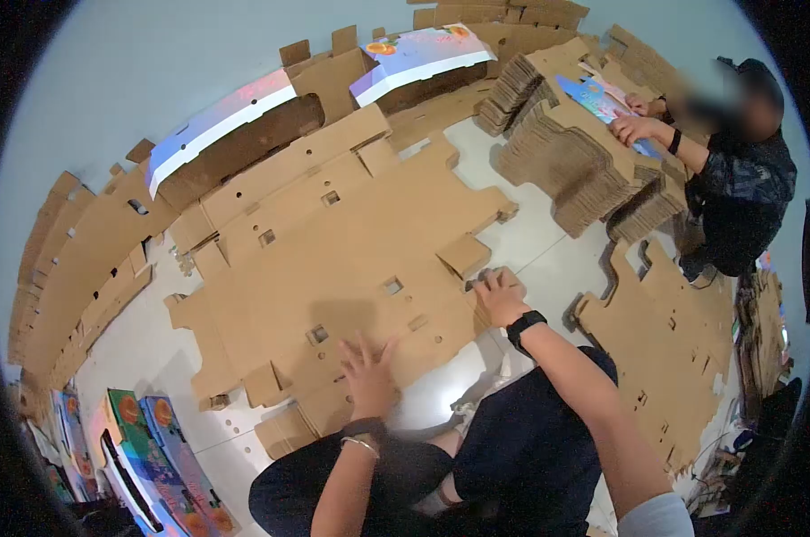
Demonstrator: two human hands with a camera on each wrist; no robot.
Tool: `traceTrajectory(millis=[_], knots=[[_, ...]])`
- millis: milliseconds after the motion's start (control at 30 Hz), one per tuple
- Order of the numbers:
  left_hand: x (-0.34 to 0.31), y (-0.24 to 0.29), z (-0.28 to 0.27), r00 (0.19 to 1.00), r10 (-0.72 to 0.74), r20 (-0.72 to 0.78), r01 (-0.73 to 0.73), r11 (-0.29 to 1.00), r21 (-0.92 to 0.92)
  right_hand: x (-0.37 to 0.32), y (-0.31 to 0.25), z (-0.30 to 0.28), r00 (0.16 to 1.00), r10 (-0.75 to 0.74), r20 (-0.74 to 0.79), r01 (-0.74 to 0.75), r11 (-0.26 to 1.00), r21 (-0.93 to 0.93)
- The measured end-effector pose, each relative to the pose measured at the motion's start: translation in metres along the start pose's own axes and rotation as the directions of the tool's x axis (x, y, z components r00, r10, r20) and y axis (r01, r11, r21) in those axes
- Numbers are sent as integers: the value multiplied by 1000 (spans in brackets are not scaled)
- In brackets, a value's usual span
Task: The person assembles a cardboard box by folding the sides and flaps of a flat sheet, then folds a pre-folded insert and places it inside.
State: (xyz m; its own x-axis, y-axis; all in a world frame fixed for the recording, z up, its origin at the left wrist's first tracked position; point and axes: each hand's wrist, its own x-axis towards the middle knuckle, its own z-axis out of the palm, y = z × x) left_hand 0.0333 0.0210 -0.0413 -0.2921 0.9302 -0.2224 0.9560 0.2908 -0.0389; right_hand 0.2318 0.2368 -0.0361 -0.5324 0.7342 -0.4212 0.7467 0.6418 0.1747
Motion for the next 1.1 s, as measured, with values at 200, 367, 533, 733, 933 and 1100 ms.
traceTrajectory(millis=[200, 367, 533, 733, 933, 1100], knots=[[6, 14, -24, 997, 9, 78, -2, 997, -83, 7, -23, 17, 994, 90, -59, -98, 983, -158], [-9, 14, -25, 1000, 30, 4, -29, 994, -101, -54, -48, 7, 966, -149, -210, 127, 985, -114], [-55, -52, -69, 938, 259, -230, -310, 925, -221, -216, -123, -35, 748, -651, -125, 643, 665, 380], [-171, -287, -108, 656, -495, -570, 425, 866, -263, -335, -208, -20, 850, -447, -277, 476, 879, 41], [-380, -480, 70, 397, -830, -392, 818, 514, -259, -346, -211, -6, 847, -356, -394, 431, 895, 117], [-390, -397, -6, 361, -912, -194, 801, 409, -437, -356, -218, -15, 864, -353, -360, 423, 896, 136]])
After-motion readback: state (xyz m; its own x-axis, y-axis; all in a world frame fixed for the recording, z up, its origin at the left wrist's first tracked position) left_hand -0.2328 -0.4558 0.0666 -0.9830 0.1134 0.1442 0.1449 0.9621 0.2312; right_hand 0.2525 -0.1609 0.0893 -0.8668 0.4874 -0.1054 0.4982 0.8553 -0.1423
